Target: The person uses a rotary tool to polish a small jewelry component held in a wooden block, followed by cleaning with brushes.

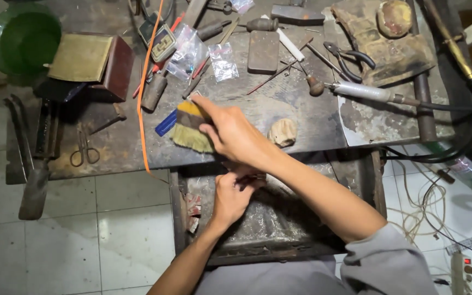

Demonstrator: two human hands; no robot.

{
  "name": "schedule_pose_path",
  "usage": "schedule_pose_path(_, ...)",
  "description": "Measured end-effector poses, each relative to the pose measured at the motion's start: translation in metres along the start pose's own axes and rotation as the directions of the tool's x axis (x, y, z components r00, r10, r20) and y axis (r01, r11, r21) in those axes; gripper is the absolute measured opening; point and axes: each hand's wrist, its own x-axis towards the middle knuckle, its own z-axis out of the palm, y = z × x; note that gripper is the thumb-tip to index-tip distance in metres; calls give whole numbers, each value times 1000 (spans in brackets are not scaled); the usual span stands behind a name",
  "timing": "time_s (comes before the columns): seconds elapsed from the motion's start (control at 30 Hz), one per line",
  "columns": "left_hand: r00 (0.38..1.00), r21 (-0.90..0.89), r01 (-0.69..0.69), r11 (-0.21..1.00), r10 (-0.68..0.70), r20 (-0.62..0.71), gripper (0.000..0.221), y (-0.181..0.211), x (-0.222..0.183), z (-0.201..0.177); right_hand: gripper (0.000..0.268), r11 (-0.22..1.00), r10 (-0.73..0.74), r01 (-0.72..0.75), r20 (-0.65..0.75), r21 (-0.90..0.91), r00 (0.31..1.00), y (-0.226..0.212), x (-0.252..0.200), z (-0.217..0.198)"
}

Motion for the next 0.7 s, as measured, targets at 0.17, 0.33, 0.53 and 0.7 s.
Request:
schedule_pose_path(0.17,999,-54,-24,998,22,-35,29,3,-2,-4,47,987,-161,161,-323,-26,933,-7,-18,-12)
schedule_pose_path(0.33,1000,-319,17,948,-11,21,33,12,-5,3,3,989,-146,147,-438,-32,887,-13,-72,-45)
schedule_pose_path(0.53,998,-291,-29,956,43,42,44,18,-5,2,42,998,-50,64,-495,12,867,58,-139,-23)
schedule_pose_path(0.7,998,-261,-64,963,69,10,46,17,-5,4,5,988,-80,126,-399,91,913,33,-133,-32)
